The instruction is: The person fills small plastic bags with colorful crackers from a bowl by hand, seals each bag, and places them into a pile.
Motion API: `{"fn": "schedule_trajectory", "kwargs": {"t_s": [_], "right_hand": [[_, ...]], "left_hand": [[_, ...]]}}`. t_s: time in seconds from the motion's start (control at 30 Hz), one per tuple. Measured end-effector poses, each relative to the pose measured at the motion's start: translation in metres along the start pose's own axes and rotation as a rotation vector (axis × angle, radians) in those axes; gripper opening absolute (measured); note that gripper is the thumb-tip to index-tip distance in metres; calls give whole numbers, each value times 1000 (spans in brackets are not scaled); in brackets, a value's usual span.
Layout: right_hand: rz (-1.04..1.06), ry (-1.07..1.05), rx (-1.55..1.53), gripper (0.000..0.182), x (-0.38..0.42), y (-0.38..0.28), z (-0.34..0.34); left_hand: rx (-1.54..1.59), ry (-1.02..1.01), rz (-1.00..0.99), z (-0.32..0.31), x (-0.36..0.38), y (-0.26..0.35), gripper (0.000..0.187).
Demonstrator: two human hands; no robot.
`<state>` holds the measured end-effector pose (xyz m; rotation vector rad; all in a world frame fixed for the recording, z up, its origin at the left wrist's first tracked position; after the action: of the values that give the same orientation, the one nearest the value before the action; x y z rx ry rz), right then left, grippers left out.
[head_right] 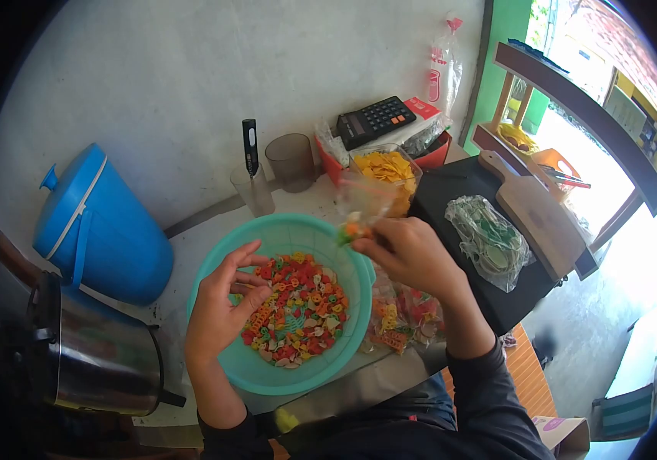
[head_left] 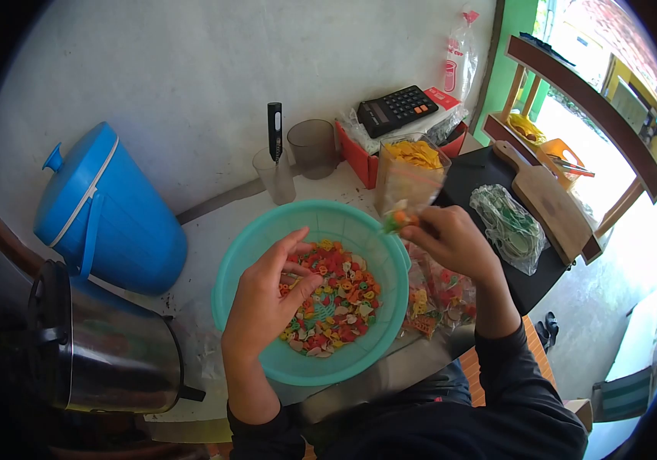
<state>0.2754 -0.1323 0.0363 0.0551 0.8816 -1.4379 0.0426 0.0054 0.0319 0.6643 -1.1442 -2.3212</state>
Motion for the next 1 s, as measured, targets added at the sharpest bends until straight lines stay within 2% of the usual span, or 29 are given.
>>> {"fn": "schedule_trajectory", "kwargs": {"t_s": [0.13,0.27,0.57,0.8,0.9,1.0], "right_hand": [[-300,20,79,35,43,22,22],[-299,6,219,36,79,34,21],[-432,8,106,37,116,51,18],[-517,61,202,32,131,53,10],[-566,157,53,30,134,50,15],[-420,211,82,29,131,47,7]], "left_hand": [[-69,-47,-32,-3,3,2,57],[-131,-66,-41,-8,4,5,53],[-202,-149,-85,-28,14,24,53],[-326,-296,-257,-79,23,53,50],[-382,-320,-333,-98,29,60,49],[-351,-389,-370,-113,36,67,51]]}}
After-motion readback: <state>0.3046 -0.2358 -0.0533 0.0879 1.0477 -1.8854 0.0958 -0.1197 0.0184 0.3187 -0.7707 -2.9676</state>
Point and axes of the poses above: each hand's wrist, its own x-axis away from the middle knuckle, its own z-axis out of the back of the hand, y = z × x, the point moved 5 cm from there along -x, towards the middle knuckle, and after that the axes turned 7 degrees about z, right-handed, at the moved point
